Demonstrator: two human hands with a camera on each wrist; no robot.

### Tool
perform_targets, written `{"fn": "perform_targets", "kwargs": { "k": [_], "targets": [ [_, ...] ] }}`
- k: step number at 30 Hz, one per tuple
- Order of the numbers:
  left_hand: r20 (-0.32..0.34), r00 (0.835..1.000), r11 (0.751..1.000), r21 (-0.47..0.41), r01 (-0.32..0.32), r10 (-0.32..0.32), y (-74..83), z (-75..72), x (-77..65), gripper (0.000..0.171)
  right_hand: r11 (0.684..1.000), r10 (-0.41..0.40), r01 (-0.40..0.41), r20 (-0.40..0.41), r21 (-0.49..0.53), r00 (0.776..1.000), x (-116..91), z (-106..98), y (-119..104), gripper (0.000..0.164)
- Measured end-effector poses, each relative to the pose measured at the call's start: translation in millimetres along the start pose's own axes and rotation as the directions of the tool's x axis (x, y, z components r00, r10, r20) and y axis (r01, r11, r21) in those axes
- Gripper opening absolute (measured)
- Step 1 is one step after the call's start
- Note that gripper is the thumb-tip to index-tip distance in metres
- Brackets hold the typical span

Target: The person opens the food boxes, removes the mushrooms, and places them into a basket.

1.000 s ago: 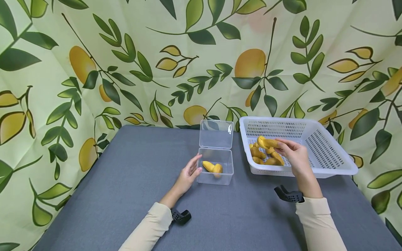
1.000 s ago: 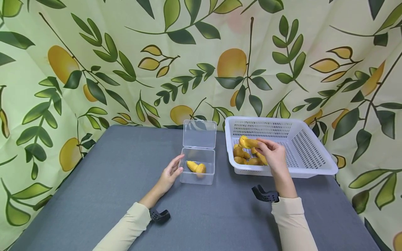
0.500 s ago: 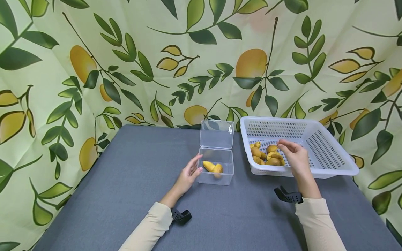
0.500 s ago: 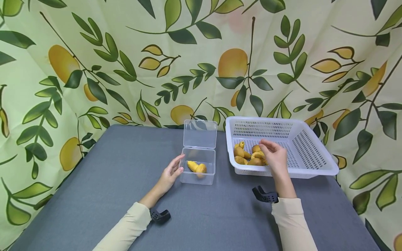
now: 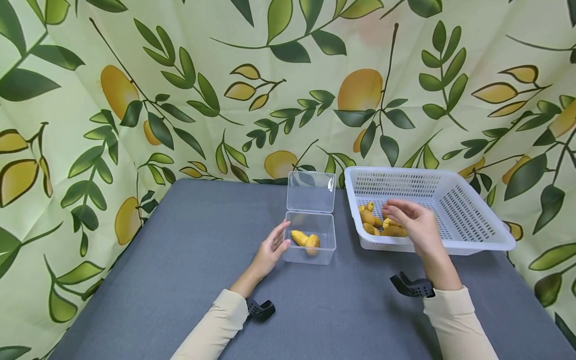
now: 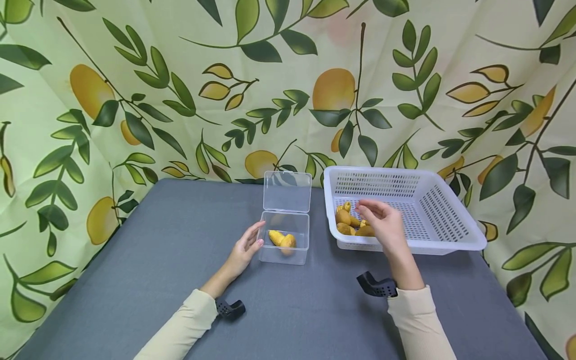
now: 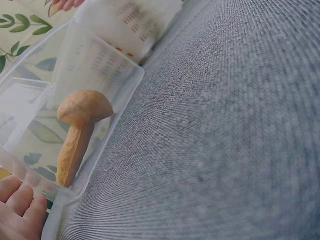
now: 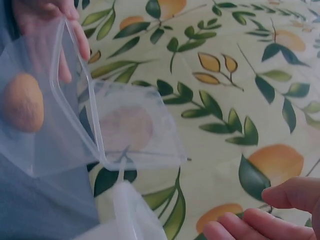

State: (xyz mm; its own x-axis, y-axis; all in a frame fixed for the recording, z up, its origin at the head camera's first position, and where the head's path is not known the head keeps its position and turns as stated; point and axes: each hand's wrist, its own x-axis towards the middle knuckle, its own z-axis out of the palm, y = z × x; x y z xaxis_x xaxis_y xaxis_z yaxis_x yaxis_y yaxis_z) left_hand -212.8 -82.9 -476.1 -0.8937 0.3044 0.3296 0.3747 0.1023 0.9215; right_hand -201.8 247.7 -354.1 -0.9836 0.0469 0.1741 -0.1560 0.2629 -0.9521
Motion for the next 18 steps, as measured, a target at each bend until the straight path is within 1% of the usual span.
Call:
{"fn": "perform_targets", "kwargs": {
  "k": [4, 8, 14, 18],
  "targets": [
    [0.005, 1.0, 1.0, -0.012, -0.01, 0.011, -3.1, -0.2, -0.5, 0.048, 1.0, -0.021, 0.021, 0.067, -0.004, 0.998, -3.0, 10.1, -4.9, 0.043],
    [0.007, 1.0, 1.0, -0.006, -0.023, 0.024, -3.9, -0.4, -0.5, 0.048, 0.999, -0.029, 0.03, 0.11, -0.011, 0.993, -6.4, 21.5, -10.9, 0.047],
    [0.006, 1.0, 1.0, -0.004, -0.023, 0.023, -4.0, 0.0, -0.5, 0.048, 1.0, -0.017, 0.016, 0.175, 0.011, 0.984, -7.0, 41.1, -9.4, 0.044],
    [0.005, 1.0, 1.0, -0.009, -0.018, 0.018, -3.7, 0.1, -0.6, 0.048, 1.0, -0.011, 0.014, 0.216, -0.013, 0.976, -7.4, 54.3, -6.8, 0.04]
  ]
}}
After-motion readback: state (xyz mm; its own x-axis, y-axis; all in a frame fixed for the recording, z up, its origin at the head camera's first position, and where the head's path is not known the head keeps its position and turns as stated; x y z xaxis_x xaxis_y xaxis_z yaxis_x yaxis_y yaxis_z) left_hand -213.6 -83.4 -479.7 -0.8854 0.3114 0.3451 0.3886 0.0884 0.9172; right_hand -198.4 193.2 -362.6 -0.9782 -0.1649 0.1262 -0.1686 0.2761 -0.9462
